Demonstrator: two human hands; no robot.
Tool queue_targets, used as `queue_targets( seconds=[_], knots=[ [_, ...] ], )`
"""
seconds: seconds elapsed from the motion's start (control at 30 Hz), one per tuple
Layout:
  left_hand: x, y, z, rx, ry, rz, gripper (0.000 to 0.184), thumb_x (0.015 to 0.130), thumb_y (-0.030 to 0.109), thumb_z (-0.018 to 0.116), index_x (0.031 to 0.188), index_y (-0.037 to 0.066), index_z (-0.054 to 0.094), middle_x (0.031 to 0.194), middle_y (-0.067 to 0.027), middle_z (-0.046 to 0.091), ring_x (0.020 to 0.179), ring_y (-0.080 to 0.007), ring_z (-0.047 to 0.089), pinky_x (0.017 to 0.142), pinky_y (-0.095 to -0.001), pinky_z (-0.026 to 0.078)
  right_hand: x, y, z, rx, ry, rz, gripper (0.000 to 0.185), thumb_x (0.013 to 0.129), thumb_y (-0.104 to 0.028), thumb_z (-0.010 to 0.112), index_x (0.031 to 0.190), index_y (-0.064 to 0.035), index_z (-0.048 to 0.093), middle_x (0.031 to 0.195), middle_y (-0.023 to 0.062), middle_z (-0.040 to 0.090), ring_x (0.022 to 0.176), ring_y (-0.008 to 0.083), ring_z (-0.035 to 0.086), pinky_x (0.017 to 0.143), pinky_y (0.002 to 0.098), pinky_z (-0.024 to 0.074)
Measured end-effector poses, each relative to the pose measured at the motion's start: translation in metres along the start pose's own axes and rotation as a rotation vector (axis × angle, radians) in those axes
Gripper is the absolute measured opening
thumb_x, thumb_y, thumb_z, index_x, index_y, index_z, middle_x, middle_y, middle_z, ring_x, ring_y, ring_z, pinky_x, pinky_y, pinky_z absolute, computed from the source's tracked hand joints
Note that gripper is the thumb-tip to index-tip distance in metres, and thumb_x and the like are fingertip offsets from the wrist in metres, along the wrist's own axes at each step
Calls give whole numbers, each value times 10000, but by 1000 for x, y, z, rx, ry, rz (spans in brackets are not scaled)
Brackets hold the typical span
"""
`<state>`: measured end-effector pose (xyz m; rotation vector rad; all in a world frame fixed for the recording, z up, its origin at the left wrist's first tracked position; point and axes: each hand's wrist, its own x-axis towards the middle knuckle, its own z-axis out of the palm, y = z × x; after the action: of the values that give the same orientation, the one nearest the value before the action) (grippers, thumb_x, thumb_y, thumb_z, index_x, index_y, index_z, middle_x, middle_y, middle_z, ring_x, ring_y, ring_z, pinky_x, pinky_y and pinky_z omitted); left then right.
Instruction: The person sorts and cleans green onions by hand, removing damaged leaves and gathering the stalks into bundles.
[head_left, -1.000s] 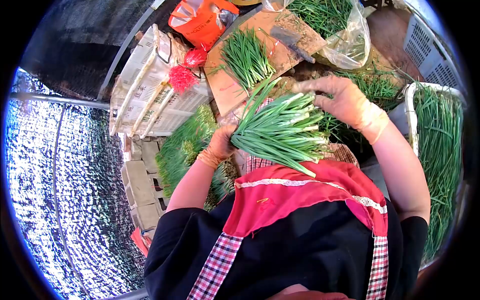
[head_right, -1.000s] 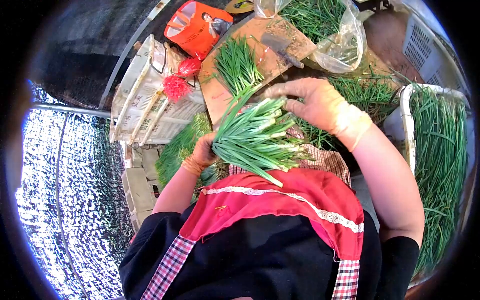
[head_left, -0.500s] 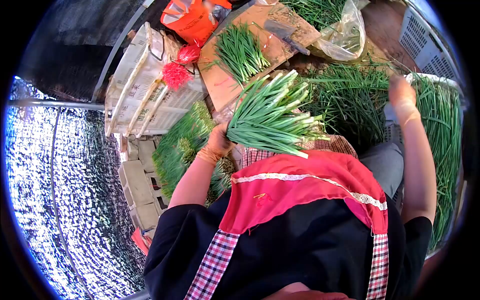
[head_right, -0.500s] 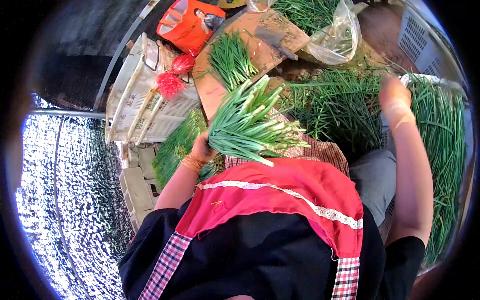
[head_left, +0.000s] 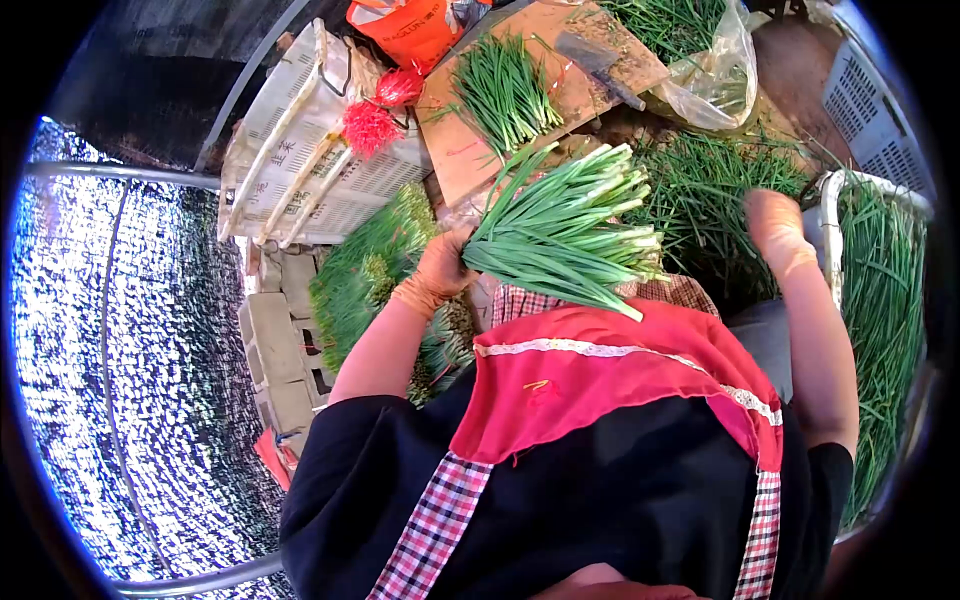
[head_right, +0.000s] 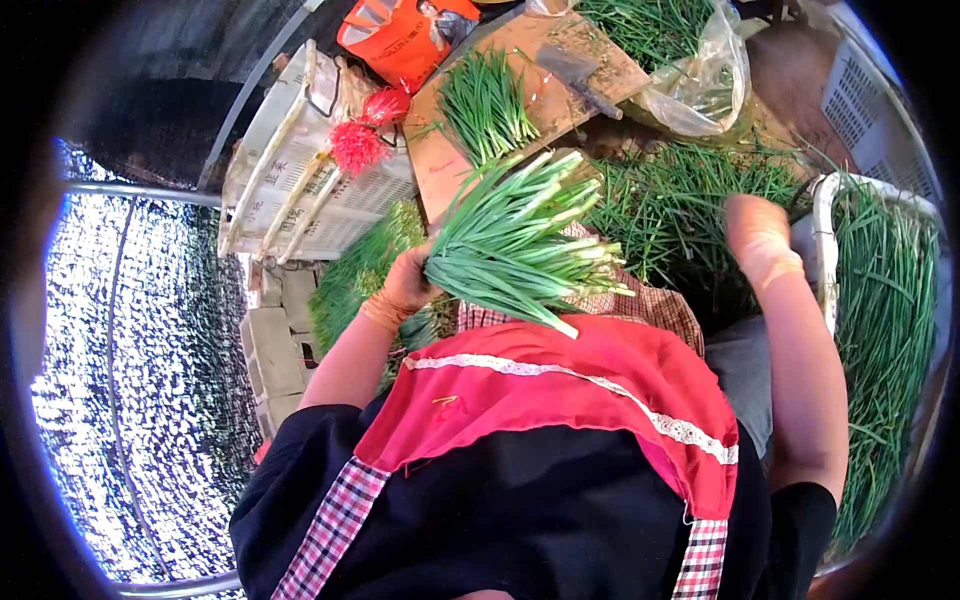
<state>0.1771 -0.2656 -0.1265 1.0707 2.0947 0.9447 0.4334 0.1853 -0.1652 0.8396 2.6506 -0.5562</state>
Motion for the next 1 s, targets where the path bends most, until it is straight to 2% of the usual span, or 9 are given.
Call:
queue_targets(
  seconds=[0.07, 0.13, 0.2, 0.27, 0.3, 0.47, 0.6, 0.8, 1.0],
  knots=[
    [3, 38, -1, 122, -4, 53, 328, 703, -126, 615, 992, 30, 633, 970, -14, 644, 905, -98, 583, 822, -268, 471, -47, -20, -22, 46, 345, -53, 315, 823, -189, 604, 1096, -31, 615, 1091, 145, 617, 1001, 249, 601, 851, 312, 468],
    [4, 49, -2, 302, 133, 126, 210, 655, 0, 605, 846, 88, 605, 750, -102, 609, 704, -288, 595, 651, -329, 470, -59, -61, -45, 1082, -41, -420, 435, 810, -254, 653, 1174, -29, 571, 1168, 113, 569, 1015, 165, 552, 930, 282, 401],
    [10, 79, -8, 343, 163, 135, 190, 712, 102, 598, 898, 131, 621, 775, -134, 615, 732, -338, 594, 630, -362, 476, -71, -95, -62, 1148, -176, -694, 390, 804, -187, 673, 1142, -13, 588, 1122, 76, 600, 986, 157, 563, 940, 293, 400],
    [16, 157, -19, 968, 84, -63, 198, 764, 198, 616, 935, 103, 654, 874, -113, 660, 813, -267, 641, 708, -354, 495, -71, -118, -47, 1453, -455, -541, 338, 802, -148, 683, 1097, 1, 612, 1051, 72, 637, 975, 132, 569, 901, 285, 429],
    [18, 174, -29, 970, 115, -42, 230, 755, 299, 599, 916, 143, 650, 855, -140, 634, 811, -334, 606, 687, -399, 481, -73, -122, -47, 1444, -357, -452, 286, 801, -107, 679, 1057, 10, 629, 993, 57, 657, 949, 119, 575, 894, 271, 429],
    [41, 247, -64, 1158, 183, 371, 162, 734, 208, 579, 851, 104, 620, 745, -153, 610, 738, -346, 608, 629, -431, 468, -74, -100, -54, 1272, 127, -526, 334, 821, -70, 631, 1127, 29, 541, 1052, 64, 614, 962, 118, 559, 893, 267, 421],
    [70, 295, -74, 1354, 252, 519, 82, 733, 139, 546, 794, 97, 582, 684, -139, 599, 695, -341, 614, 578, -438, 477, -91, -92, -75, 1561, 352, -667, 446, 815, -100, 641, 1199, 35, 456, 1149, 114, 551, 1052, 177, 518, 930, 306, 401],
    [95, 354, -75, 1464, 271, 543, 182, 767, 184, 553, 921, 111, 616, 756, -151, 619, 756, -336, 615, 636, -427, 479, -67, -94, -106, 1103, 599, -537, 373, 823, -159, 645, 1125, 49, 577, 1090, 100, 616, 986, 151, 550, 874, 272, 423],
    [113, 379, -77, 1673, 243, 366, 218, 767, 253, 557, 907, 118, 656, 813, -176, 634, 790, -335, 631, 696, -425, 493, -81, -83, -99, 1250, 658, -378, 286, 839, -133, 602, 1077, 25, 624, 1052, 100, 622, 971, 146, 559, 884, 249, 407]
  ],
)
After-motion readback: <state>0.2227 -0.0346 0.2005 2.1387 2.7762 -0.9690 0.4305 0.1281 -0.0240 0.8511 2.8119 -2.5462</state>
